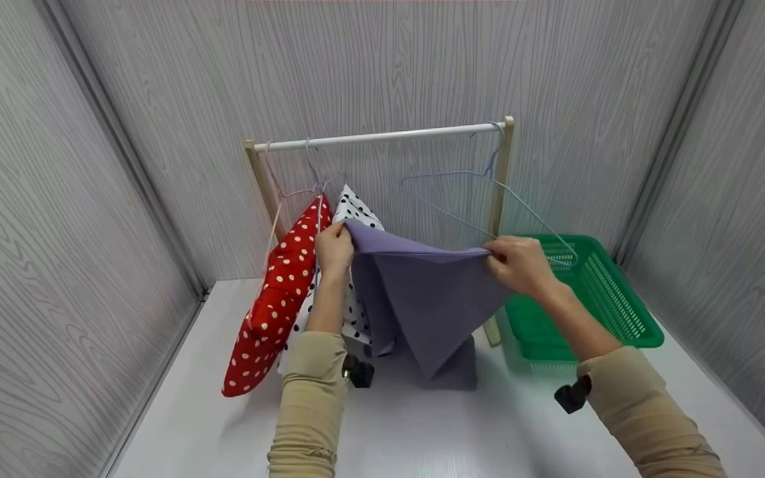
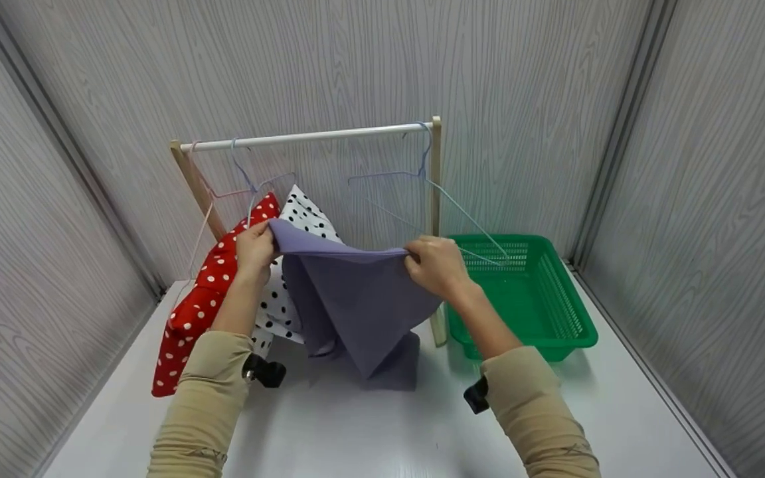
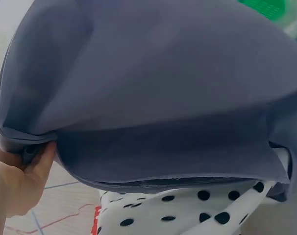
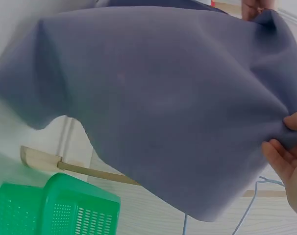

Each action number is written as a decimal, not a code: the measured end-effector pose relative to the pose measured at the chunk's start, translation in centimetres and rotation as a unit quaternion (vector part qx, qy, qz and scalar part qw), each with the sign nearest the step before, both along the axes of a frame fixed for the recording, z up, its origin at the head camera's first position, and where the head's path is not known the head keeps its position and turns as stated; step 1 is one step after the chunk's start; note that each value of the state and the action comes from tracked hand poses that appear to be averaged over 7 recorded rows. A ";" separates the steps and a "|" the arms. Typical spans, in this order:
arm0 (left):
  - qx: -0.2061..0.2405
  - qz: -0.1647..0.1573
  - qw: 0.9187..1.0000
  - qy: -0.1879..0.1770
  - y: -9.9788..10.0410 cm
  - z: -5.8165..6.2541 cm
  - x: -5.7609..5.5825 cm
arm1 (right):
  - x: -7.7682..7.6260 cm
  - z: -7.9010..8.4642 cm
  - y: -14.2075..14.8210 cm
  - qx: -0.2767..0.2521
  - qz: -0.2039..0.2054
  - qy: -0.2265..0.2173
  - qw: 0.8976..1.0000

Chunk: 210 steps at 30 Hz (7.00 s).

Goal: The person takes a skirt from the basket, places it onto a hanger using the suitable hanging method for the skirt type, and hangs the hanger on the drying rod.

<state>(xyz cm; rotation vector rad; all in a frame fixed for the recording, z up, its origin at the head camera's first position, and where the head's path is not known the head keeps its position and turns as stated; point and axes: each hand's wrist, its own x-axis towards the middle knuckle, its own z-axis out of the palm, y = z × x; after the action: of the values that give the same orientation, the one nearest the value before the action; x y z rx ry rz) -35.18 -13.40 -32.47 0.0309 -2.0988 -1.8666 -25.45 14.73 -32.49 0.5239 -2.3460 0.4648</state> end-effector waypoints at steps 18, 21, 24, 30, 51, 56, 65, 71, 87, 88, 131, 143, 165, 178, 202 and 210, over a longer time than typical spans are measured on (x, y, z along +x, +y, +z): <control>-0.308 0.053 0.929 0.200 -3.0 -1.3 3.7 | 0.1 -2.5 -0.7 0.109 -0.041 -0.062 0.991; -0.356 0.053 0.900 0.244 -3.0 -1.9 4.4 | 0.2 -2.4 -0.2 0.115 -0.048 0.009 0.992; -0.395 0.048 0.871 0.288 -3.0 -2.8 5.2 | 0.5 -2.6 0.3 0.126 -0.041 0.063 0.989; -0.432 0.019 0.835 0.339 -2.3 -5.1 6.5 | 1.4 -3.4 1.2 0.162 -0.009 0.101 0.982; -0.663 -0.068 0.693 0.277 2.4 -14.7 11.7 | 5.1 -8.9 0.4 0.255 0.064 -0.016 0.965; -0.727 -0.119 0.622 0.264 3.5 -16.3 12.7 | 6.0 -12.2 -0.8 0.260 0.071 -0.061 0.961; -0.728 -0.190 0.635 0.177 5.3 -19.7 14.1 | 7.5 -17.4 -1.3 0.215 -0.044 -0.231 0.948; -0.719 -0.188 0.645 0.179 6.7 -21.1 14.5 | 7.8 -19.3 -1.7 0.211 -0.088 -0.308 0.924; -0.728 -0.171 0.607 0.269 7.6 -22.6 14.5 | 7.0 -22.6 -2.5 0.311 -0.082 -0.067 0.945; -0.725 -0.164 0.607 0.279 7.8 -22.8 14.3 | 7.0 -22.6 -2.6 0.324 -0.087 -0.054 0.941; -0.739 -0.147 0.619 0.222 4.6 -17.2 7.9 | 8.1 -16.9 -0.8 0.174 -0.210 -0.177 0.946; -0.740 -0.149 0.637 0.157 5.8 -16.9 7.4 | 5.6 -18.2 0.4 0.131 -0.141 -0.239 0.952; -0.705 -0.093 0.642 0.287 4.4 -15.8 5.7 | 3.3 -19.7 -0.6 0.201 -0.125 -0.347 0.907; -0.686 -0.072 0.616 0.380 2.5 -15.4 5.0 | 4.0 -20.3 -0.6 0.187 -0.116 -0.248 0.944; -0.632 0.002 0.623 0.460 -1.9 -13.6 2.6 | 2.2 -19.0 -6.8 0.141 -0.167 -0.050 0.974; -0.654 0.005 0.614 0.442 -3.0 -14.4 2.7 | 1.5 -16.3 -2.9 0.165 -0.183 -0.020 0.969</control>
<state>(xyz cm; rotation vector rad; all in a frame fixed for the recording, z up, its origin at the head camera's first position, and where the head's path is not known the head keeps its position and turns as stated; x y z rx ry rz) -32.47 -16.36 -46.83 -0.9636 -2.0082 0.1877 -23.95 11.88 -48.79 0.2172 -2.4994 -0.0907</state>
